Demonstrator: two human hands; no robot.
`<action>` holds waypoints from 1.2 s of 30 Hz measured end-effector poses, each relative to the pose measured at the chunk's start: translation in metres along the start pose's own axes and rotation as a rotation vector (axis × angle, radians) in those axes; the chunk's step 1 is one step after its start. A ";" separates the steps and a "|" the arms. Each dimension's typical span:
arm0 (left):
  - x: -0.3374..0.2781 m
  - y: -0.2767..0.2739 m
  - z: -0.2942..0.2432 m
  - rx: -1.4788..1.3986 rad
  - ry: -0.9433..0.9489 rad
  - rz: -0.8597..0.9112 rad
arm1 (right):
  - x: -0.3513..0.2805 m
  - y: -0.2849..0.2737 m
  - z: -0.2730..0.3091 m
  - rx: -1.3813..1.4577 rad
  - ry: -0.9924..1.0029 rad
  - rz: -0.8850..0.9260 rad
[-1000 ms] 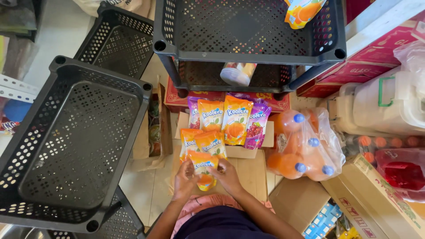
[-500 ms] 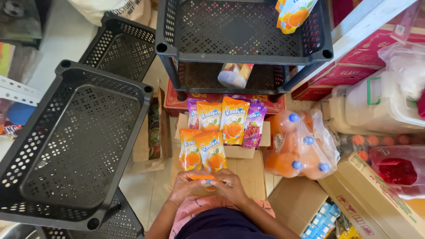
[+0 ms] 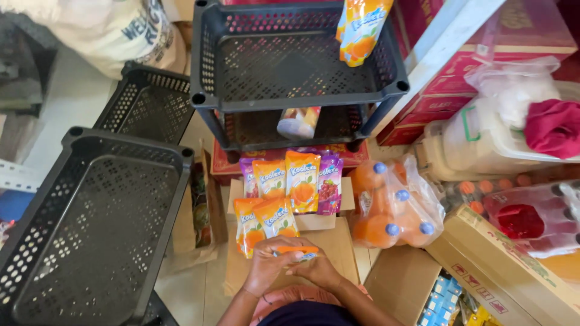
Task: The recorder is restocking a shelf by moving juice pouches from a cardboard box on the floor into a black plastic storage rack.
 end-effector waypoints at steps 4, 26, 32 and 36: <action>0.013 0.012 -0.019 0.016 0.076 0.045 | 0.002 -0.013 -0.028 0.084 0.103 -0.022; 0.056 0.054 -0.093 0.025 0.203 -0.071 | 0.024 -0.083 0.037 0.148 0.144 -0.041; 0.087 0.078 -0.135 0.106 0.228 -0.052 | 0.036 -0.166 -0.008 0.113 0.147 -0.284; 0.109 0.099 -0.161 0.064 0.321 0.037 | 0.051 -0.191 0.035 -0.146 -0.022 -0.437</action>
Point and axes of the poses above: each hand's wrist, its own x-axis towards the middle knuckle, its own y-axis out of the palm, z = x × y, the point moved 4 cm from there along x, towards the middle knuckle, and after that the axes turned 9 degrees about -z, right-handed, at the moved point
